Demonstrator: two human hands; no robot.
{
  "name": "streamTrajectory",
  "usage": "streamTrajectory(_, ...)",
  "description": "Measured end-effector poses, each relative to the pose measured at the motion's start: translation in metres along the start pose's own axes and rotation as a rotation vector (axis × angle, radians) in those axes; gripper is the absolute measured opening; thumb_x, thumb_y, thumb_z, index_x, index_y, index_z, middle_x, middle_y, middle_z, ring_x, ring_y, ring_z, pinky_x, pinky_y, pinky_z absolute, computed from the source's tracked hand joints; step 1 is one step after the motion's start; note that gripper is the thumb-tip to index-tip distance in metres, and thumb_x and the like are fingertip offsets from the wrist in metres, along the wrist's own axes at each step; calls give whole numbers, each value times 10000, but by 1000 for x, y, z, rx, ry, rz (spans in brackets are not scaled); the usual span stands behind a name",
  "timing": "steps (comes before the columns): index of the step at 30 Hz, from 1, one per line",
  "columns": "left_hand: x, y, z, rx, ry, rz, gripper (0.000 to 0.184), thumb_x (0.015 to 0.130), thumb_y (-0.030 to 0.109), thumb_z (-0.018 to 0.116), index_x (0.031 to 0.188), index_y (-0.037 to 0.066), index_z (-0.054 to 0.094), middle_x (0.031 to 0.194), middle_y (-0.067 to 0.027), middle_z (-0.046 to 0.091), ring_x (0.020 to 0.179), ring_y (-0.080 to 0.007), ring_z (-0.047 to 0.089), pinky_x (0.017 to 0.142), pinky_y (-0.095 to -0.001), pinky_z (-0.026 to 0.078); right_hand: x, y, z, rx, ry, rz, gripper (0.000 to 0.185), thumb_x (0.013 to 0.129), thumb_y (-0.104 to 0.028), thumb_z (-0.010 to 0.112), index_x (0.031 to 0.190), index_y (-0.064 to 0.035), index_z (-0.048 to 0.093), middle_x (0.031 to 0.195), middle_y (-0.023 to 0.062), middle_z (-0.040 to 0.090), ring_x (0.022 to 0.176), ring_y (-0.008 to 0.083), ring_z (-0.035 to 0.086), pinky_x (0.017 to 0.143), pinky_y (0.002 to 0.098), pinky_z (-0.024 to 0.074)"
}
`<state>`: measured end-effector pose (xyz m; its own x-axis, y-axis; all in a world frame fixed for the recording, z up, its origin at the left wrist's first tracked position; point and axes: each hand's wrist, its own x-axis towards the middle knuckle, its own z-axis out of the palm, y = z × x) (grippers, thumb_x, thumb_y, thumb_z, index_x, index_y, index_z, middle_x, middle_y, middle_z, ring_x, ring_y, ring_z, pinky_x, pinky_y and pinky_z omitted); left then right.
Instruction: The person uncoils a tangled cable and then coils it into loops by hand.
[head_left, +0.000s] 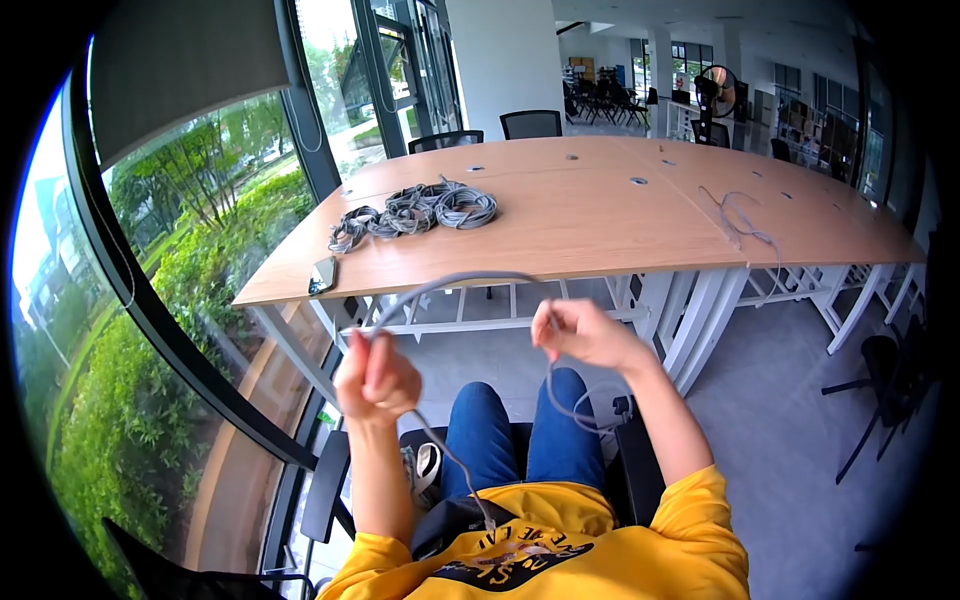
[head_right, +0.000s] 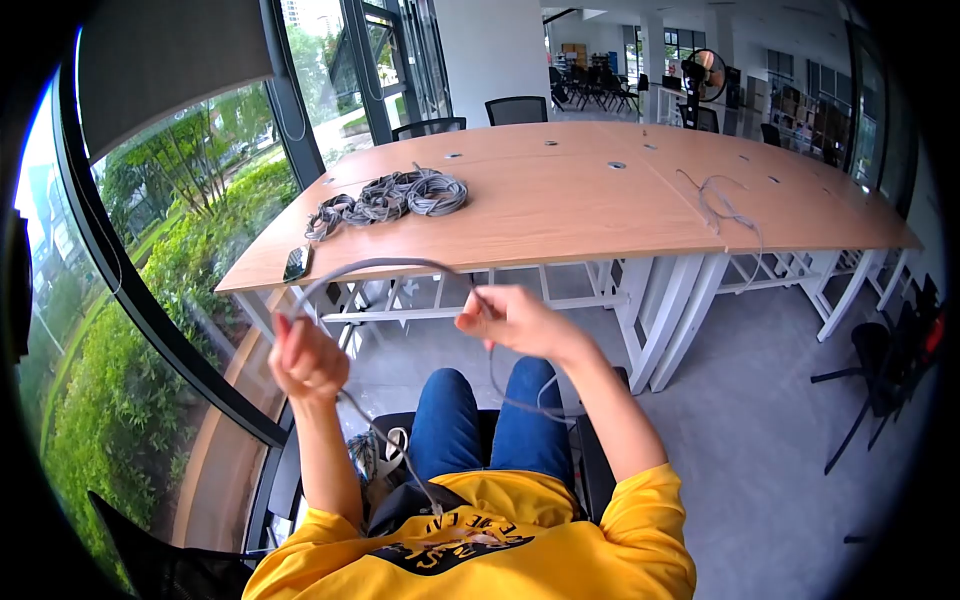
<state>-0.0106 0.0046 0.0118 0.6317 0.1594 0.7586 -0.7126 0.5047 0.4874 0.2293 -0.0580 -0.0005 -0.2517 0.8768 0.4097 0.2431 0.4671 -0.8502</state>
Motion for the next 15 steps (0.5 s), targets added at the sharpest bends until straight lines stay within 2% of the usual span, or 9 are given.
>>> streamTrajectory(4,-6,9,0,210,167,-41,406,904,304,224,694,2,395,389,67,180,293,-42,130,287,-218,107,-2,-2,13,432,45,-76,314,865,-331,414,804,-31,484,546,-42,375,479,49,385,487,199,359)
streamTrajectory(6,-4,6,2,462,289,-144,382,891,316,289,671,21,392,418,60,221,334,-39,163,331,-219,132,-1,-23,12,355,348,66,321,893,-291,351,748,-47,502,527,-59,338,449,40,325,446,219,334)
streamTrajectory(8,-1,-2,1,472,317,-155,406,879,355,323,650,28,395,425,57,233,351,-36,179,347,-214,136,7,-27,13,123,440,111,315,888,-288,362,759,-37,501,506,-30,373,436,59,337,448,231,343)
streamTrajectory(10,1,-8,6,524,230,-140,434,867,398,337,666,21,412,429,50,238,357,-39,180,357,-212,143,17,-20,16,-246,532,73,300,883,-263,368,767,-17,496,493,39,420,417,123,383,440,258,348)
streamTrajectory(11,4,-11,14,571,278,-134,431,872,389,331,686,10,419,429,49,236,357,-39,179,358,-213,144,21,-10,17,-340,509,62,288,876,-244,374,771,1,485,531,138,483,459,241,482,454,328,369)
streamTrajectory(12,7,-14,21,619,326,-128,429,877,379,324,706,-2,426,429,48,234,356,-40,178,359,-214,144,26,2,21,-340,509,62,288,876,-244,374,771,1,485,531,138,483,459,241,482,454,328,369)
streamTrajectory(13,10,-15,21,707,270,-113,458,886,374,289,902,-51,458,424,47,225,348,-47,171,358,-217,144,28,14,28,-429,504,-25,296,883,-255,362,782,-8,490,510,76,454,450,166,454,453,287,365)
streamTrajectory(14,12,-17,22,710,270,-112,458,886,374,289,902,-51,458,424,47,225,348,-47,171,358,-217,144,28,20,35,-519,498,-115,305,889,-267,350,793,-17,495,489,14,426,441,90,426,452,246,360)
streamTrajectory(15,15,-20,26,688,358,0,473,887,383,272,1015,-47,422,421,48,213,344,-51,167,357,-218,146,25,15,41,-490,409,-2,294,883,-270,360,827,-9,482,512,45,458,449,128,471,464,267,385)
